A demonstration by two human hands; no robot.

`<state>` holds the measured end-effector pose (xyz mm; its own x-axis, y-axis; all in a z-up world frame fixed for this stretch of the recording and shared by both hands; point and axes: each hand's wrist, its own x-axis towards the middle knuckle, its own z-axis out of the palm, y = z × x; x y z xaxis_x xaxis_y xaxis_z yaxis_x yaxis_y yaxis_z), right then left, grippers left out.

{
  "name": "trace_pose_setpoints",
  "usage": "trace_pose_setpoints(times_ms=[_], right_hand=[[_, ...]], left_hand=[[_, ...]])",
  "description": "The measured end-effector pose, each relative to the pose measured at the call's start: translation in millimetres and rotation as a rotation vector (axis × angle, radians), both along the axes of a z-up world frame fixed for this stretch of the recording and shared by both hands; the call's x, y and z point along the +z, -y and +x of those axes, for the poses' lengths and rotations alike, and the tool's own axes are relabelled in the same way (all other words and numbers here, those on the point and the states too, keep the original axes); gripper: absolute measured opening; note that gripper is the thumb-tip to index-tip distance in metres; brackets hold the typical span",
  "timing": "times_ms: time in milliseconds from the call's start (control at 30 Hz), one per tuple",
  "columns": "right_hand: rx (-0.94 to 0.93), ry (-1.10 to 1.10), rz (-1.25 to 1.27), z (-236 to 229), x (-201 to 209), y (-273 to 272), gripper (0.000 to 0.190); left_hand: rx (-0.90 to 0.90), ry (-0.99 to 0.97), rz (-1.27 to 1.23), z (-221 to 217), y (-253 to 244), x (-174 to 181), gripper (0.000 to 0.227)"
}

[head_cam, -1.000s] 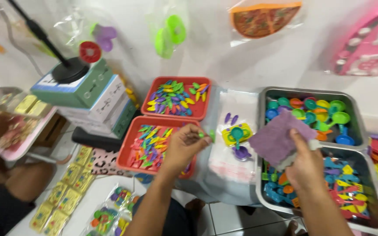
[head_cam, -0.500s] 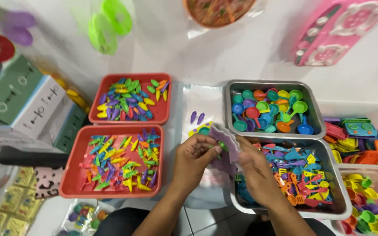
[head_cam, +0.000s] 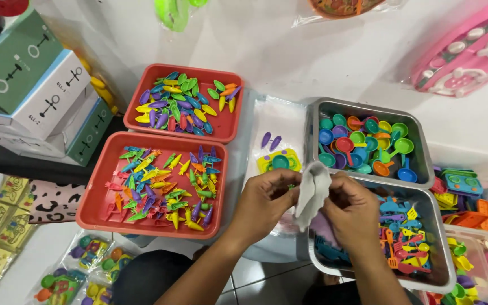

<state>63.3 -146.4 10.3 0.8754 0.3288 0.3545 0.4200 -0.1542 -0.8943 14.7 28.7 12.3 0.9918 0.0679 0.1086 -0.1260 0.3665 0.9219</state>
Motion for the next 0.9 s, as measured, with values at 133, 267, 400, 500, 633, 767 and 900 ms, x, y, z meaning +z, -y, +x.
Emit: trace_pose_setpoints(times_ms=[133,267,400,500,633,767,900], right_hand=[[-0.016,-0.066,0.026,-9,8,-5,0.017],[-0.031,0.0,-0.042,-9,14,0,0.015],[-0.14,-0.068,0.049,-11,3,1,0.01],[-0.159,-0.075,-0.05,-7,10,4,0.016],[0.014,-0.064,-0.009,4,3,14,0.018],[-0.065,-0.184,0.129,1,-6,6,0.016],[-0.115,-0.186,0.137,1,-6,4,0.01]], left_hand=[[0.036,-0.042,0.009,-1,3,-1,0.013],[0.0,0.005,0.04,-7,0,10,0.023],[-0.055,0.055,0.175,-8,6,7,0.048],[0.022,0.115,0.155,-8,9,2,0.054],[0.061,0.081,0.053,-8,8,4,0.045],[0.005,0.022,0.144,-14,11,16,0.082],[0.018,0.077,0.095,-14,12,14,0.066]])
